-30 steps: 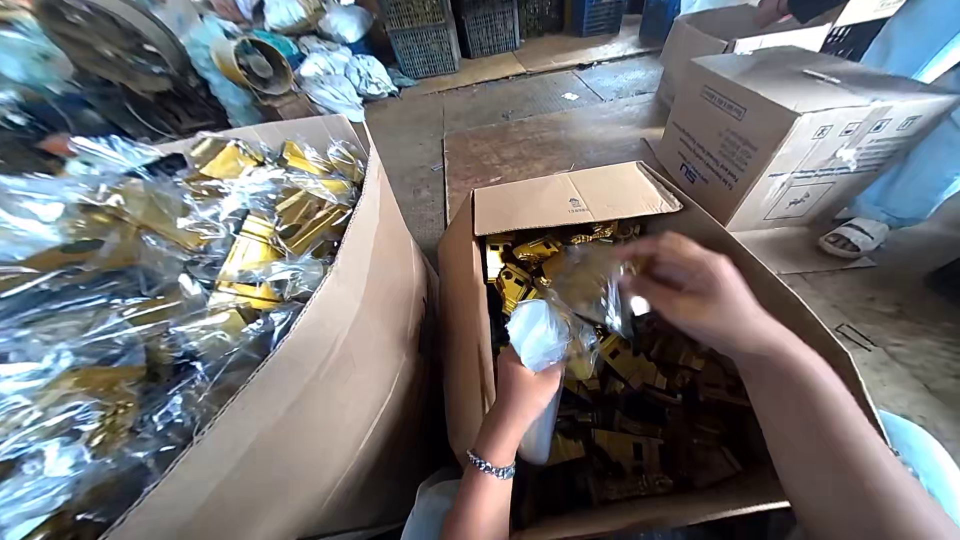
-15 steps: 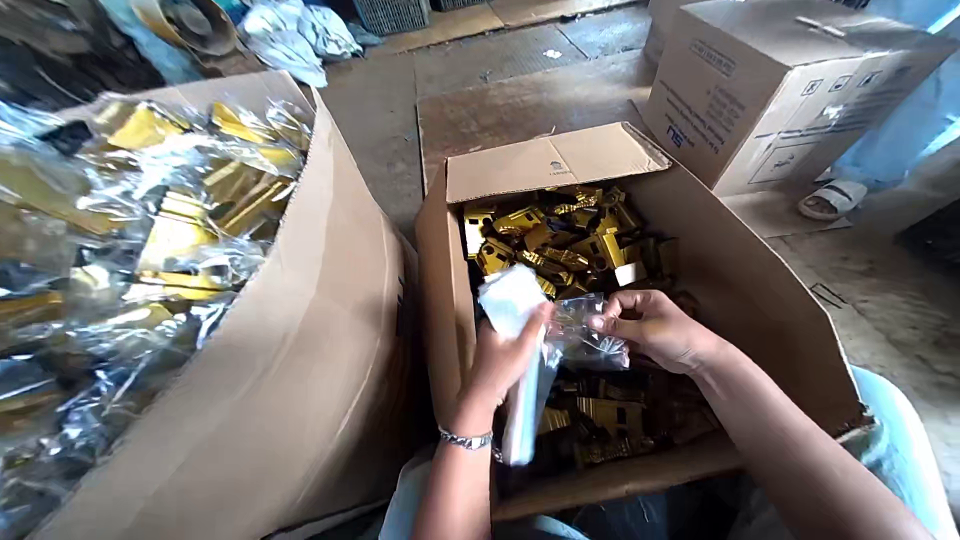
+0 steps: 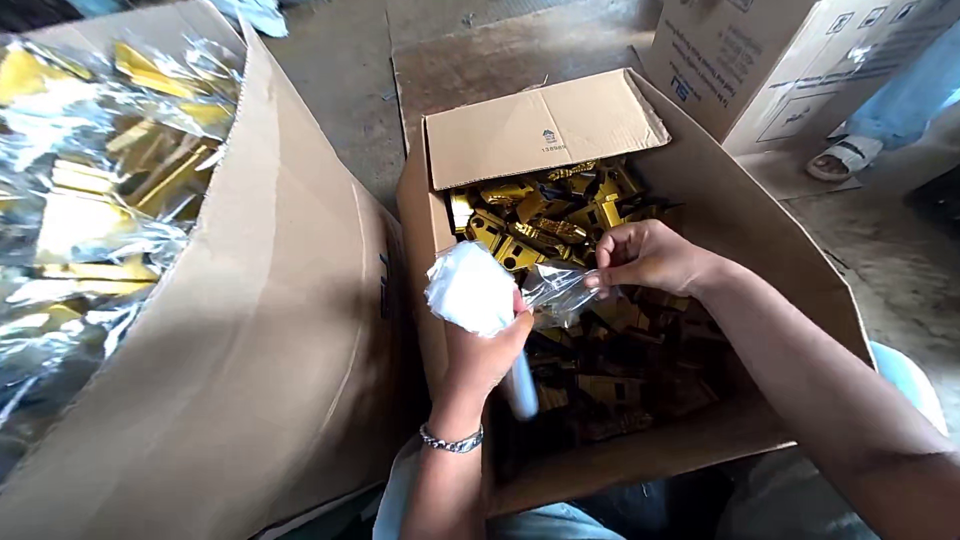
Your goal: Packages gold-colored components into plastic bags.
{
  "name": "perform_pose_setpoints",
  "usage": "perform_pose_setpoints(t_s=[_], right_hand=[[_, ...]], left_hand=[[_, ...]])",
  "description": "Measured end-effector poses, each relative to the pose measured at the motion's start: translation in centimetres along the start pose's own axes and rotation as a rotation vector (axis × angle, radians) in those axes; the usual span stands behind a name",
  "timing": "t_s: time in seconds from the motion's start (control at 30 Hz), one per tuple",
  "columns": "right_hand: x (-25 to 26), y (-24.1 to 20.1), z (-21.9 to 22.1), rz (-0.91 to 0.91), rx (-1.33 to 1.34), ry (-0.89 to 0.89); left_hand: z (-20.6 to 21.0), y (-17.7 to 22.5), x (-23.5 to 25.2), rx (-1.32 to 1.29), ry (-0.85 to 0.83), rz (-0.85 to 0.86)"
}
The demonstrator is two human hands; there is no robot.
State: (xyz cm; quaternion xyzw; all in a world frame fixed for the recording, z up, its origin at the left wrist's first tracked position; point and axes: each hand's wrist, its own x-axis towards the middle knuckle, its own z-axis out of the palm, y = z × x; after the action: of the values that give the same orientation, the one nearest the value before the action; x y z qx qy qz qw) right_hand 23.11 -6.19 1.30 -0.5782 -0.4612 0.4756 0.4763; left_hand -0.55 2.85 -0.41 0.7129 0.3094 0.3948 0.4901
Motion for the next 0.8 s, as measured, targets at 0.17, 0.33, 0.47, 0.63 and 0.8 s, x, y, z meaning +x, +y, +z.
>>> perform_pose_setpoints(t_s=[0.17, 0.33, 0.47, 0.63, 0.8], right_hand=[[3.8, 10.8, -0.1, 0.702, -0.639, 0.063], [3.9, 17.5, 2.7, 0.727, -0.845, 0.233], [3.3, 16.7, 3.0, 0.660, -0.775, 0.402], [3.2, 16.4, 1.9, 0.730, -0.863, 0.390], [1.3, 10.1, -0.6, 0.547, -0.597, 0.288]], left_hand=[[-0.3, -0.4, 0.1, 0.076, 0.131, 0.073], [0.0, -0.7, 0.2, 0.117, 0.179, 0.171], [0.2, 0.2, 0.2, 0.212, 0.207, 0.186], [0.5, -0.7, 0.5, 0.185, 0.187, 0.180], [0.6, -0.8, 0.6, 0.180, 0.207, 0.134]])
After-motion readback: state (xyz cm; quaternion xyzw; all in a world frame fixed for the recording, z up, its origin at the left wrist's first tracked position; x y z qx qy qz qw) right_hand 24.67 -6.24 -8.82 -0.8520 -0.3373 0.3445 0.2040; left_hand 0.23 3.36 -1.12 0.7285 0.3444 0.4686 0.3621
